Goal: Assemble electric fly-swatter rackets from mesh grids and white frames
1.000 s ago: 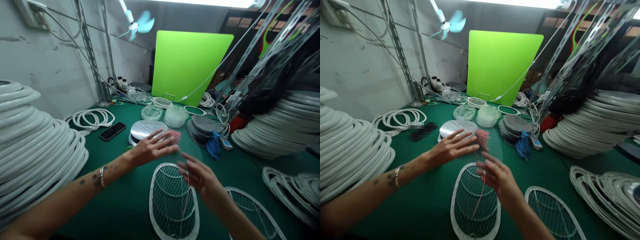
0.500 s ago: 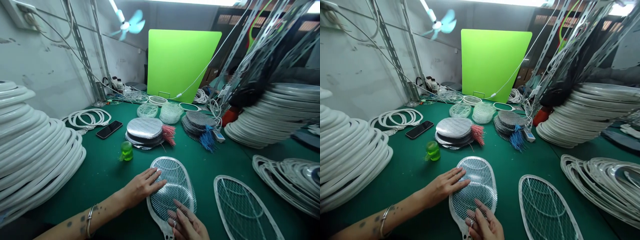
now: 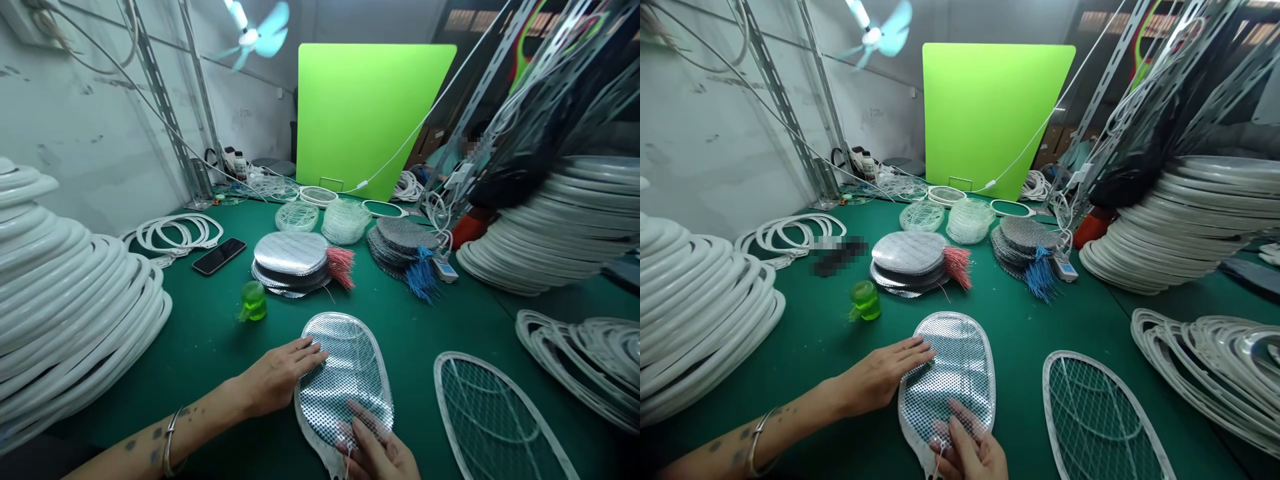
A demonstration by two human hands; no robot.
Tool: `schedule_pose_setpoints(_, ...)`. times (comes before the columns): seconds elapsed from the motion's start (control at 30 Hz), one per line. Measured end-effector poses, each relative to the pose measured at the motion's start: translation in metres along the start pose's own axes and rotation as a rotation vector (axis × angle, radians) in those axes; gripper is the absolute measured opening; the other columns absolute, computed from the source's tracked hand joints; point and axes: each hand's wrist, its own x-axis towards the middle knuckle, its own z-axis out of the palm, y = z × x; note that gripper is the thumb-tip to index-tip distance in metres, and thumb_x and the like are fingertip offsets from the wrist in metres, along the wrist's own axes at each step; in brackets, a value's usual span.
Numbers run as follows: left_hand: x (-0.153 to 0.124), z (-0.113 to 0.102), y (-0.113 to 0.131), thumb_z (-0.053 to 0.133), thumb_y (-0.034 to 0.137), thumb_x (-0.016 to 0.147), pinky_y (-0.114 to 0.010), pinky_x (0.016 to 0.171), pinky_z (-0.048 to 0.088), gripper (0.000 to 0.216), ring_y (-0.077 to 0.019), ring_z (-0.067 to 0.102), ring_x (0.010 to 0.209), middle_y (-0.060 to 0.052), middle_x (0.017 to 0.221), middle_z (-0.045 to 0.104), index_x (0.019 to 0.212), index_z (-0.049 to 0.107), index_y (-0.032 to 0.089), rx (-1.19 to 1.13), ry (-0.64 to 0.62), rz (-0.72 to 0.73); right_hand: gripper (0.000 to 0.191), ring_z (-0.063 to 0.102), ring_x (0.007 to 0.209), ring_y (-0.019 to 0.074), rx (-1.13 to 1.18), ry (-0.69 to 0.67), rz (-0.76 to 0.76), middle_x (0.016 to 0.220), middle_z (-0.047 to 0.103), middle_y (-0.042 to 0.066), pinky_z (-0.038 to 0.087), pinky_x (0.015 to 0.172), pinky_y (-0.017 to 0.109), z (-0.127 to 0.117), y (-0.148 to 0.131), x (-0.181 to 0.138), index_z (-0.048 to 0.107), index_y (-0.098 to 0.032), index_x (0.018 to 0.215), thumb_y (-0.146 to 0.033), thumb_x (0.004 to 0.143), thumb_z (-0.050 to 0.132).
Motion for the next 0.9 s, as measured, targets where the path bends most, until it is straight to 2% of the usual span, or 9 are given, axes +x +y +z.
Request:
schedule_pose_setpoints(0.17,0.0,0.003,-0.002,0.04,-0.008,0.081,-0.039,0.114,0.035,0.07,-0.0183,0.034,0.14,-0.006,0.148,0.043,0.145,0.038,0.021,-0.013,0.023,-0.047,0.056,0.072,0.073,0.024,0.026,0.058,0.013,0.073,0.074,0.004,0.059,0.061,0.026,0.003,0.0,0.008,0.062,-0.019,0.083,-0.04,0.042,0.092)
schedule_pose_setpoints(0.3,0.003,-0.002,0.004,0.037,-0.004,0.085,-0.036,0.114,0.035,0.06,-0.015,0.038,0.137,-0.003,0.144,0.049,0.138,0.047,0.02,-0.081,0.089,-0.104,0.053,0.072,0.069,0.0224,0.042,0.04,0.029,0.07,0.073,0.003,0.059,0.059,0.025,0.003,0.001,0.013,0.061,-0.019,0.083,-0.036,0.044,0.093)
schedule_pose_setpoints(0.37,0.012,-0.006,0.011,0.038,0.003,0.089,-0.036,0.116,0.033,0.052,-0.0148,0.037,0.138,-0.002,0.145,0.047,0.138,0.049,0.02,-0.123,0.106,-0.126,0.055,0.072,0.069,0.0218,0.026,0.042,0.028,0.069,0.073,0.003,0.059,0.059,0.024,0.002,0.003,0.014,0.061,-0.018,0.086,-0.037,0.045,0.092)
schedule_pose_setpoints(0.47,0.032,-0.002,0.025,0.035,0.028,0.1,-0.043,0.119,0.024,0.046,-0.0205,0.024,0.144,-0.004,0.153,0.035,0.145,0.04,0.022,-0.145,0.071,-0.145,0.057,0.072,0.069,0.0213,0.019,0.021,0.008,0.07,0.074,0.004,0.059,0.059,0.024,0.002,0.004,0.015,0.06,-0.017,0.089,-0.039,0.046,0.092)
schedule_pose_setpoints(0.53,0.047,0.007,0.031,0.028,0.046,0.101,-0.054,0.119,0.016,0.054,-0.0286,0.009,0.146,-0.005,0.157,0.022,0.15,0.03,0.024,-0.128,0.038,-0.178,0.057,0.072,0.069,0.0215,0.008,0.015,0.005,0.071,0.074,0.005,0.059,0.06,0.024,0.002,0.005,0.016,0.06,-0.017,0.088,-0.038,0.047,0.092)
schedule_pose_setpoints(0.6,0.059,0.02,0.033,0.024,0.056,0.099,-0.064,0.115,0.01,0.061,-0.036,-0.003,0.145,-0.005,0.159,0.009,0.153,0.02,0.028,-0.098,0.019,-0.228,0.055,0.072,0.071,0.0221,0.001,0.024,0.013,0.072,0.074,0.004,0.059,0.061,0.024,0.003,0.005,0.016,0.06,-0.018,0.086,-0.039,0.047,0.092)
schedule_pose_setpoints(0.67,0.064,0.032,0.033,0.024,0.06,0.097,-0.068,0.112,0.008,0.063,-0.0393,-0.009,0.143,-0.005,0.16,0.002,0.153,0.014,0.032,-0.068,0.017,-0.26,0.054,0.072,0.072,0.0228,0.005,0.031,0.019,0.071,0.074,0.003,0.06,0.061,0.025,0.004,0.005,0.016,0.06,-0.019,0.084,-0.039,0.046,0.091)
schedule_pose_setpoints(0.73,0.065,0.039,0.032,0.023,0.06,0.097,-0.068,0.112,0.007,0.063,-0.0392,-0.009,0.144,-0.004,0.16,0.001,0.153,0.01,0.034,-0.051,0.024,-0.268,0.055,0.073,0.073,0.0233,0.012,0.026,0.022,0.072,0.074,0.003,0.06,0.062,0.025,0.004,0.004,0.016,0.06,-0.019,0.086,-0.04,0.046,0.091)
schedule_pose_setpoints(0.9,0.064,0.045,0.032,0.024,0.061,0.097,-0.069,0.111,0.007,0.059,-0.0399,-0.004,0.145,-0.002,0.161,0.003,0.151,0.016,0.041,-0.021,0.094,-0.317,0.06,0.073,0.076,0.0233,0.0,-0.022,0.011,0.079,0.075,0.005,0.06,0.064,0.025,0.004,0.0,0.012,0.062,-0.016,0.093,-0.042,0.047,0.091)
